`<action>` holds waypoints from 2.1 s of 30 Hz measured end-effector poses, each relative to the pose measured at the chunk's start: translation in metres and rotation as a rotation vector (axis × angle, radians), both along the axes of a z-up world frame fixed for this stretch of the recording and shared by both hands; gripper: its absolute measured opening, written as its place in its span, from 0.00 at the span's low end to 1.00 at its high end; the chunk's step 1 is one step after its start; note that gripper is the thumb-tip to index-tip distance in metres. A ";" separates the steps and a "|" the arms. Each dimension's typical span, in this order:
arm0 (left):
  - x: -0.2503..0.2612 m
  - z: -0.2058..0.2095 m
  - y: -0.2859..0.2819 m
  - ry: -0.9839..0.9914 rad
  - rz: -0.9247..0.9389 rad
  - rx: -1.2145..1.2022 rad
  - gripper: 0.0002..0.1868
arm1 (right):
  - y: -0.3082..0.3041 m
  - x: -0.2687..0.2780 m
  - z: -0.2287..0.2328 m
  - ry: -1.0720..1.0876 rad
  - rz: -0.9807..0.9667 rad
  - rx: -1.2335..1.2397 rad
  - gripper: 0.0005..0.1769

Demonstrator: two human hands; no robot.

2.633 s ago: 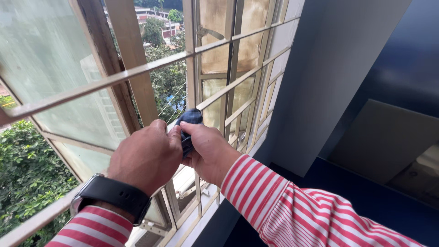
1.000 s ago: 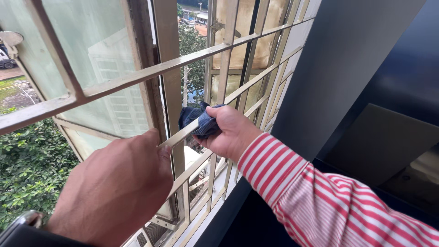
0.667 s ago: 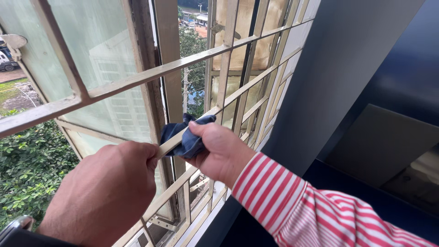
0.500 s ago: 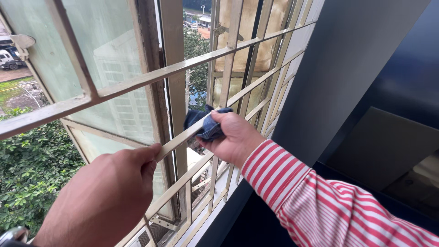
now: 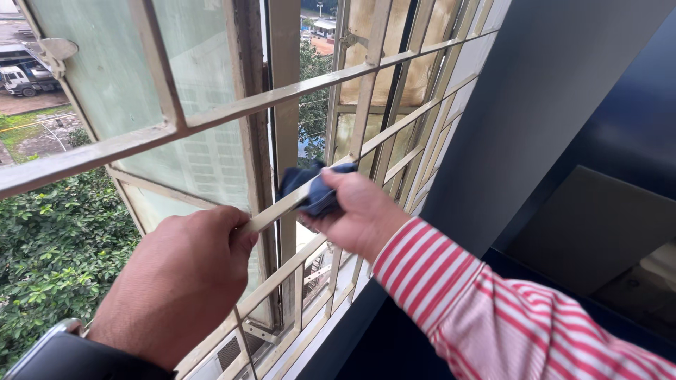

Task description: The person wipes the metal grilles of a window using a blue cloth. They systematically clean the vertical and horizontal bars, moving the cloth along the frame to remove dust and dirt.

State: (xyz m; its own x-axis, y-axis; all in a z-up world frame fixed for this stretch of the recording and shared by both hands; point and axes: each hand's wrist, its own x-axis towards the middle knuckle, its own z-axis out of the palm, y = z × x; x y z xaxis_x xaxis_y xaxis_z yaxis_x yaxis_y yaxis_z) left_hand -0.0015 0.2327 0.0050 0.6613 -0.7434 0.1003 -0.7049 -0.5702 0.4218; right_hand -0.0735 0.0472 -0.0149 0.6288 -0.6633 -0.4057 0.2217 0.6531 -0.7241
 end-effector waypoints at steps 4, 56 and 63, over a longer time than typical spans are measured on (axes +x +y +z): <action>0.002 -0.001 0.002 -0.020 -0.040 -0.022 0.15 | -0.008 -0.006 0.010 -0.047 -0.009 -0.021 0.23; -0.001 -0.009 0.039 0.045 -0.057 -0.308 0.17 | 0.101 -0.026 -0.027 0.157 0.108 -0.597 0.14; -0.001 -0.008 0.047 -0.045 0.003 -0.112 0.17 | 0.134 -0.039 -0.064 0.291 0.297 -1.358 0.21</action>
State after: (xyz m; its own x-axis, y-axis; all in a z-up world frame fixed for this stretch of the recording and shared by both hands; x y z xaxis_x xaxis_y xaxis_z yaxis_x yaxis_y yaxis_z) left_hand -0.0028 0.2795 -0.0027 0.6562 -0.7240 0.2127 -0.7233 -0.5231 0.4508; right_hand -0.1129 0.1813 -0.0785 0.8174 -0.4963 0.2924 -0.0619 -0.5803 -0.8120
